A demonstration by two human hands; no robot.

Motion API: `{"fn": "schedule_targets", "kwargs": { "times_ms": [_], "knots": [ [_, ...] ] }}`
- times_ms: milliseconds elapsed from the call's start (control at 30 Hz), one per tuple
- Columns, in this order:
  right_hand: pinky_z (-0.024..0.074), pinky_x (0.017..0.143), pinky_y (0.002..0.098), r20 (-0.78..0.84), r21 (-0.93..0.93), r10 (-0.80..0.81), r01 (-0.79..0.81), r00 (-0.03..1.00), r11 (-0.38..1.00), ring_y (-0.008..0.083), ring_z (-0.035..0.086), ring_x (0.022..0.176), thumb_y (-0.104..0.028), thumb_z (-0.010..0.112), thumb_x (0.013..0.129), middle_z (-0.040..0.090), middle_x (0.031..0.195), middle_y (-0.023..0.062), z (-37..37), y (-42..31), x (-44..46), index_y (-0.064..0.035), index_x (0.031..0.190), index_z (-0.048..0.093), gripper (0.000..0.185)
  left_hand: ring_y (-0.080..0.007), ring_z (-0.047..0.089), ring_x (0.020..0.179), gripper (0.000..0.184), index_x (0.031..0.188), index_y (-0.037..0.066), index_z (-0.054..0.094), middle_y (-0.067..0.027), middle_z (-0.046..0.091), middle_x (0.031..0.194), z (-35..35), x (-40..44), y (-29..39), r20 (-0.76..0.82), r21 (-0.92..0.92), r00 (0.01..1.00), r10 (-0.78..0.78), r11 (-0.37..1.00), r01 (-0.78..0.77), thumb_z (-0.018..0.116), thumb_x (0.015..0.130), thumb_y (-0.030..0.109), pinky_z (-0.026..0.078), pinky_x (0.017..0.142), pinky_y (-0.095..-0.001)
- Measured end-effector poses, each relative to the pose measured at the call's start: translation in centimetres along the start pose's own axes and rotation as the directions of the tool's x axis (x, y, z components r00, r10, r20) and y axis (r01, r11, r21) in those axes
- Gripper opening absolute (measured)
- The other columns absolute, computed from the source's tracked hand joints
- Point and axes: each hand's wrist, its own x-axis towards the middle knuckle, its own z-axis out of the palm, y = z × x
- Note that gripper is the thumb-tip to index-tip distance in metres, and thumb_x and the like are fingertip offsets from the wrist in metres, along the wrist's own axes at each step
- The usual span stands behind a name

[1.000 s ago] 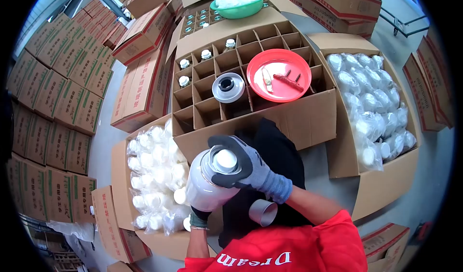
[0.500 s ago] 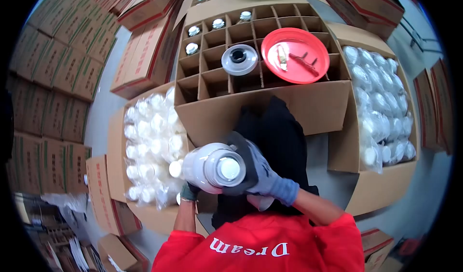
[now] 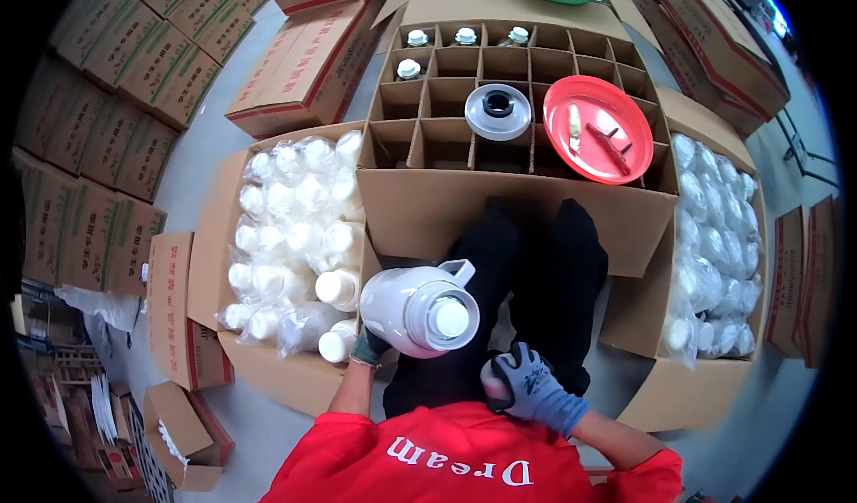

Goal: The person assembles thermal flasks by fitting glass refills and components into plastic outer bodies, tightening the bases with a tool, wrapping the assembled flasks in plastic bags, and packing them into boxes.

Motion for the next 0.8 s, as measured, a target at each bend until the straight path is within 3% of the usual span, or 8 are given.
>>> {"fn": "schedule_targets", "kwargs": {
  "times_ms": [167, 233, 333, 400, 467, 533, 600, 800],
  "knots": [
    [0.0462, 0.098, 0.0409, -0.373, 0.589, 0.088, 0.162, 0.924, 0.792, 0.0316, 0.054, 0.119, -0.03, 0.093, 0.059, 0.049, 0.129, 0.022, -7.4, -0.7, -1.3, 0.0009, 0.127, 0.05, 0.087, -0.0269, 0.037, 0.138, 0.063, 0.143, 0.018, 0.045, -0.0087, 0.045, 0.147, -0.2, 1.0, -0.1, -0.031, -0.035, 0.999, 0.01, 0.999, -0.011, 0.068, 0.087, 0.034, 0.027, 0.116, -0.0433],
    [0.0455, 0.099, 0.043, -0.629, 0.468, 0.062, 0.315, 0.775, 0.826, 0.0339, 0.054, 0.119, -0.026, 0.094, 0.057, 0.052, 0.127, 0.022, -10.1, -2.4, -1.8, -0.0003, 0.128, 0.049, 0.088, -0.027, 0.039, 0.137, 0.063, 0.143, 0.016, 0.046, -0.0094, 0.046, 0.146, 0.2, 0.2, -0.7, 0.008, -0.051, 1.0, 0.0, 0.999, 0.001, 0.071, 0.086, 0.029, 0.029, 0.115, -0.0422],
    [0.0458, 0.099, 0.0509, -0.559, -0.263, -0.592, 0.553, 0.58, 0.791, 0.0471, 0.052, 0.117, -0.026, 0.093, 0.056, 0.05, 0.132, 0.024, -12.4, -4.1, 1.5, -0.0033, 0.115, 0.053, 0.075, -0.0279, 0.043, 0.135, 0.061, 0.141, 0.013, 0.048, -0.0104, 0.048, 0.145, -1.1, 1.6, -0.4, 0.055, 0.005, 0.998, 0.001, 1.0, -0.001, 0.071, 0.087, 0.028, 0.033, 0.113, -0.041],
    [0.0486, 0.095, 0.0471, -0.586, -0.151, -0.564, 0.605, 0.582, 0.782, 0.0427, 0.055, 0.114, -0.027, 0.09, 0.063, 0.051, 0.13, 0.0235, -11.8, -3.9, 3.1, -0.0026, 0.11, 0.054, 0.064, -0.0284, 0.046, 0.132, 0.059, 0.14, 0.011, 0.049, -0.0114, 0.051, 0.142, -3.0, 1.6, 1.4, 0.066, -0.003, 0.997, -0.051, 0.999, 0.051, 0.07, 0.087, 0.026, 0.036, 0.111, -0.0398],
    [0.0521, 0.085, 0.042, -0.693, 0.177, -0.08, 0.277, 0.716, 0.944, 0.0375, 0.061, 0.101, -0.029, 0.085, 0.07, 0.057, 0.117, 0.0215, -12.3, -4.8, 2.4, -0.0013, 0.106, 0.052, 0.056, -0.0301, 0.053, 0.123, 0.047, 0.131, 0.007, 0.055, -0.0153, 0.059, 0.13, -2.2, 1.2, -0.7, -0.049, 0.082, 0.999, -0.003, 0.997, 0.007, 0.067, 0.088, 0.018, 0.042, 0.104, -0.0401],
    [0.0505, 0.07, 0.0406, -0.388, 0.696, 0.38, -0.004, 0.84, 0.718, 0.0298, 0.064, 0.082, -0.032, 0.083, 0.073, 0.062, 0.091, 0.0135, -11.4, -2.6, 2.2, 0.0006, 0.109, 0.053, 0.057, -0.0315, 0.056, 0.119, 0.04, 0.126, 0.006, 0.058, -0.017, 0.062, 0.124, -2.6, 0.4, 0.1, -0.087, 0.199, 0.995, -0.039, 0.978, 0.056, 0.066, 0.087, 0.015, 0.044, 0.101, -0.0415],
    [0.0511, 0.079, 0.041, -0.307, 0.7, 0.346, -0.036, 0.886, 0.713, 0.0293, 0.063, 0.097, -0.032, 0.082, 0.074, 0.06, 0.107, 0.0162, -10.8, -0.9, 1.4, 0.0015, 0.12, 0.053, 0.064, -0.0331, 0.057, 0.116, 0.037, 0.122, 0.004, 0.059, -0.0176, 0.062, 0.12, -6.3, 3.9, 5.7, -0.031, 0.084, 0.991, -0.13, 0.988, 0.132, 0.064, 0.087, 0.014, 0.045, 0.099, -0.0426],
    [0.0404, 0.105, 0.0411, -0.531, -0.142, -0.351, 0.327, 0.771, 0.934, 0.0343, 0.046, 0.129, -0.031, 0.084, 0.07, 0.035, 0.144, 0.0219, -11.8, -1.5, 1.6, -0.0025, 0.148, 0.032, 0.098, -0.0344, 0.059, 0.11, 0.039, 0.121, 0.003, 0.06, -0.0169, 0.063, 0.116, -9.2, 5.4, 4.3, 0.01, 0.313, 0.999, 0.038, 0.949, -0.039, 0.066, 0.084, 0.014, 0.047, 0.097, -0.0422]
  ]
}}
